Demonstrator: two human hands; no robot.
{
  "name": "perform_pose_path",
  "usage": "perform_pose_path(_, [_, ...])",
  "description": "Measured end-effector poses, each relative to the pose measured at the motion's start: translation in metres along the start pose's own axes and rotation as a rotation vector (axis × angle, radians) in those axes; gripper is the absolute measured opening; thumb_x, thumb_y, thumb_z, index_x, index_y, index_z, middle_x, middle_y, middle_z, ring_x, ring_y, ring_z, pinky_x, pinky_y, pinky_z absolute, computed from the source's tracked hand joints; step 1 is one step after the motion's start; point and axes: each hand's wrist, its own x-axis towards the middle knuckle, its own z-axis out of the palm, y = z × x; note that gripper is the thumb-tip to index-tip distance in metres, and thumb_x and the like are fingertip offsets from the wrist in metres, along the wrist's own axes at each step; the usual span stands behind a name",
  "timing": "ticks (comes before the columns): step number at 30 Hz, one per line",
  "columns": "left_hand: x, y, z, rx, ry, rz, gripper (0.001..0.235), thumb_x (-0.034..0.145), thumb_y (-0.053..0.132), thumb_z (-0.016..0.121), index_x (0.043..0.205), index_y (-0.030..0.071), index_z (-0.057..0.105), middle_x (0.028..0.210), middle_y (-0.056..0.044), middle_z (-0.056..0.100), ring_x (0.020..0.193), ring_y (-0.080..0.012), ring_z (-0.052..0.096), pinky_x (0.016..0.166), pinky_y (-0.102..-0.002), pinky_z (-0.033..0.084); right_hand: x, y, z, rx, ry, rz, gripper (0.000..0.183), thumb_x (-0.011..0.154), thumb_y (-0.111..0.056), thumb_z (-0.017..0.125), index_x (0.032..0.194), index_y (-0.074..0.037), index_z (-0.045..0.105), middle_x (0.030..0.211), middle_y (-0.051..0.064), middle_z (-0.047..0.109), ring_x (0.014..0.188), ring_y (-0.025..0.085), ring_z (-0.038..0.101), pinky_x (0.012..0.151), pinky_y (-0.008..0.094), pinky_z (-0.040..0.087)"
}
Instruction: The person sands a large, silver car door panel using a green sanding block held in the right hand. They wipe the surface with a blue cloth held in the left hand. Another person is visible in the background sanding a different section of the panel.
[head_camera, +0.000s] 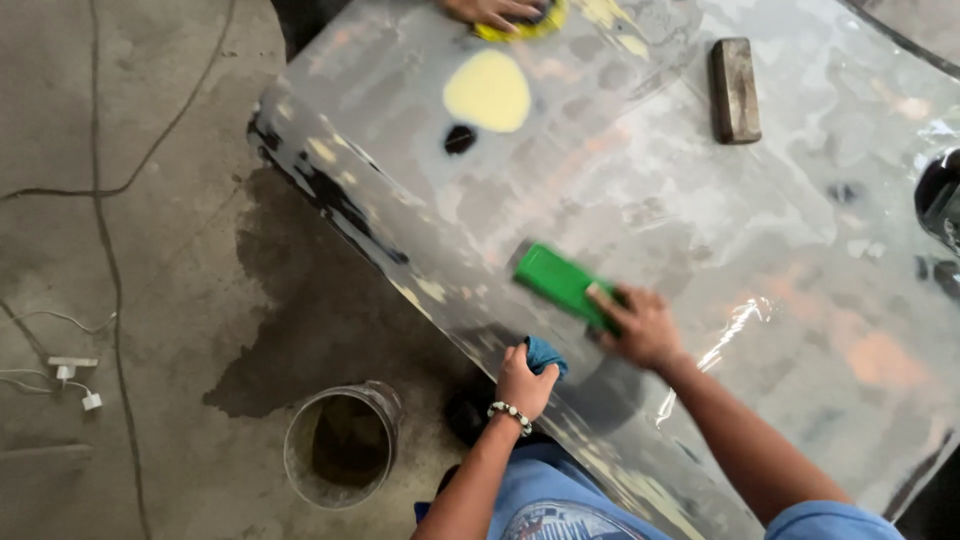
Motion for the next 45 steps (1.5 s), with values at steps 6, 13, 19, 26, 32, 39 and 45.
perform_pose_path(6, [0.004,-0.008,0.011,0.038,0.039,0.033,0.044,0.079,0.03,0.077,0.106,-0.001,0.063,0.112,-0.019,0.061,0.103,-0.0399,0.063,0.091,-0.046,0.052,0.01,0.014,0.016,-0.077,0.244,0.591,0.079,0.088,-0.042,0.074,0.16,-0.025,0.046,0.134,0.018,0.053,0.122,0.04,0.052,0.104,0.052,0.041])
perform_pose_path(13, [-0.001,-0.002,0.009,-0.024,0.005,0.021,0.039,0.077,0.03,0.075,0.102,0.001,0.067,0.109,-0.017,0.063,0.101,-0.0367,0.066,0.09,-0.044,0.054,-0.004,0.006,-0.005,0.044,0.083,0.003,0.078,0.079,-0.049,0.075,0.15,-0.029,0.048,0.129,0.018,0.054,0.118,0.035,0.052,0.099,0.052,0.04])
perform_pose_path(19, [0.0,-0.004,0.012,0.033,0.045,0.017,0.043,0.078,0.031,0.076,0.105,-0.001,0.064,0.112,-0.019,0.061,0.104,-0.0399,0.063,0.09,-0.046,0.052,-0.001,0.011,0.016,-0.116,0.21,0.49,0.08,0.087,-0.044,0.073,0.161,-0.027,0.046,0.135,0.017,0.053,0.123,0.036,0.051,0.104,0.051,0.041])
perform_pose_path(26, [0.004,0.002,0.005,0.017,-0.018,-0.012,0.049,0.08,0.033,0.075,0.112,-0.002,0.061,0.117,-0.019,0.06,0.108,-0.0391,0.062,0.091,-0.046,0.052,-0.015,0.085,0.009,-0.094,0.098,0.457,0.08,0.086,-0.043,0.074,0.159,-0.03,0.044,0.137,0.02,0.053,0.123,0.039,0.05,0.104,0.052,0.039])
perform_pose_path(32, [0.004,0.012,0.01,0.039,0.008,-0.013,0.046,0.079,0.032,0.075,0.107,-0.002,0.062,0.114,-0.019,0.06,0.106,-0.0402,0.062,0.092,-0.046,0.052,0.002,0.109,-0.015,0.045,0.167,0.745,0.086,0.079,-0.04,0.083,0.153,-0.022,0.043,0.135,0.023,0.05,0.126,0.044,0.046,0.106,0.056,0.035])
perform_pose_path(39, [0.002,0.018,0.01,-0.018,0.015,-0.029,0.044,0.079,0.032,0.075,0.106,0.0,0.064,0.111,-0.018,0.063,0.104,-0.0384,0.065,0.09,-0.045,0.053,0.023,0.108,-0.011,0.196,0.268,0.682,0.083,0.084,-0.031,0.083,0.157,-0.02,0.045,0.136,0.024,0.052,0.13,0.044,0.047,0.112,0.052,0.039])
perform_pose_path(45, [0.006,-0.02,0.023,0.021,0.037,0.039,0.046,0.079,0.03,0.077,0.109,-0.002,0.064,0.111,-0.02,0.063,0.105,-0.0392,0.064,0.093,-0.045,0.053,0.013,0.032,-0.021,0.261,0.245,0.462,0.078,0.073,-0.023,0.084,0.147,-0.023,0.056,0.136,0.023,0.053,0.126,0.043,0.048,0.109,0.052,0.042])
